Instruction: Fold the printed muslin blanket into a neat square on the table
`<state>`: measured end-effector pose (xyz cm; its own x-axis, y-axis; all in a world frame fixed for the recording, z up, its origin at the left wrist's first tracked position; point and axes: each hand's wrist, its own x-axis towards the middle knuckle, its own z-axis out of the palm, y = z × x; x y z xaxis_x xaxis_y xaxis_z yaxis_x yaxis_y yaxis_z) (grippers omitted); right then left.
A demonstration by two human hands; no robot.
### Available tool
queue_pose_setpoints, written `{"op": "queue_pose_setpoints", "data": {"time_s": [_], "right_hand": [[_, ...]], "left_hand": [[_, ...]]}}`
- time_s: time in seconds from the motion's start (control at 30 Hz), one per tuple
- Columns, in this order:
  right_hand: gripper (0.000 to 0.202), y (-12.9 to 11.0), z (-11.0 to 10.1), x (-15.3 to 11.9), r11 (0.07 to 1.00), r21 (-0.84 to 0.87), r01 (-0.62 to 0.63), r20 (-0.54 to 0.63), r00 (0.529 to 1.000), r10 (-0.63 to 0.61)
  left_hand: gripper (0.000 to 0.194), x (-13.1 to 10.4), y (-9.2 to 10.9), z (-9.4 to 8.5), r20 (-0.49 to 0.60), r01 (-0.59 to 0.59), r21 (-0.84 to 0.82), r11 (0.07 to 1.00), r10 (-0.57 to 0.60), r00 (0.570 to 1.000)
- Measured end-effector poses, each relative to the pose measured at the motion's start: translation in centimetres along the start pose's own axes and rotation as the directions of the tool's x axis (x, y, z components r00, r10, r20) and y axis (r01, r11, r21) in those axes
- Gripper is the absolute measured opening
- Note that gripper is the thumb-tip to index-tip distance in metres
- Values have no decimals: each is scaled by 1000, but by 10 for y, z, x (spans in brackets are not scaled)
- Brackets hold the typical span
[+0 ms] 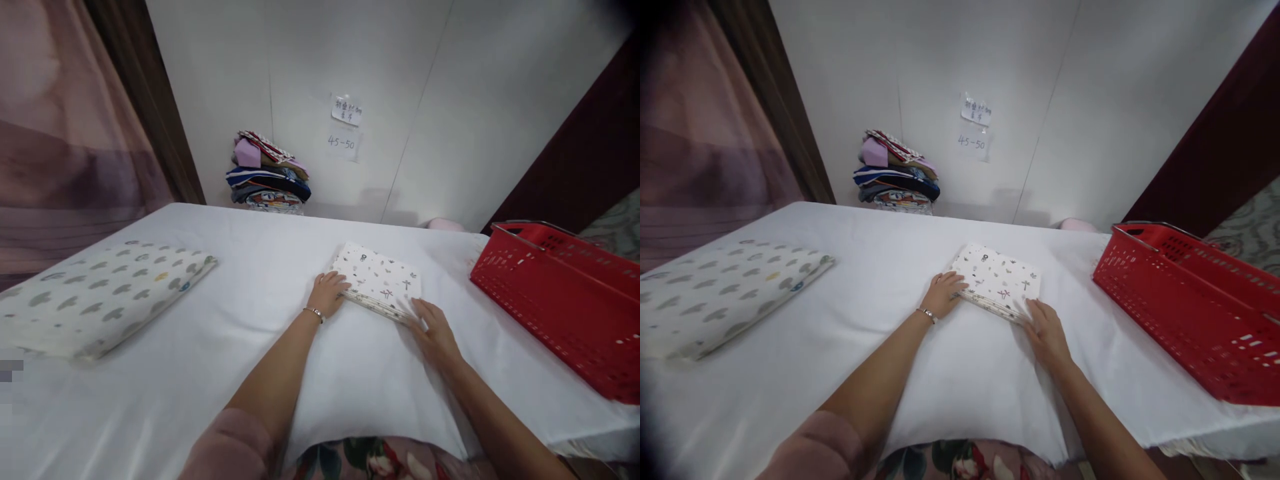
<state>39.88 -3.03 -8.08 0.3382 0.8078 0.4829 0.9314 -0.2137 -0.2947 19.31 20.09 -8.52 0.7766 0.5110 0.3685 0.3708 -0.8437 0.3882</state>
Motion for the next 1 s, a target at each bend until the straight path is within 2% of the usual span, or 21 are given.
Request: {"op": "queue_pose_setpoints", "data": {"time_s": [0.1, 0.2, 0.4, 0.53, 0.67, 0.87, 1.0], "right_hand": [[42, 6, 2, 0, 979, -33, 201, 76, 977, -199], [40, 14, 2, 2, 965, -56, 257, 135, 959, -248], [39, 21, -9, 14, 952, -14, 304, 223, 929, -294], [38, 22, -15, 21, 960, 19, 278, 253, 928, -273], [38, 19, -14, 22, 954, -42, 298, 286, 918, -274], [37, 12, -12, 21, 916, -181, 359, 257, 916, -308], [34, 17, -16, 25, 927, -210, 310, 176, 945, -276]], "left_hand": [[34, 1, -2, 2, 32, 19, 13, 1000, -19, 999], [33, 2, -2, 0, 50, 22, 32, 999, -24, 998], [32, 5, -1, -5, 80, -7, 50, 999, 3, 997], [31, 7, -5, -4, 86, -22, 58, 998, 17, 996], [33, 7, -7, -2, 107, -39, 66, 997, 32, 994], [33, 9, -7, -2, 79, -65, 80, 995, 58, 995], [29, 10, -3, -3, 91, -38, 56, 998, 33, 995]]}}
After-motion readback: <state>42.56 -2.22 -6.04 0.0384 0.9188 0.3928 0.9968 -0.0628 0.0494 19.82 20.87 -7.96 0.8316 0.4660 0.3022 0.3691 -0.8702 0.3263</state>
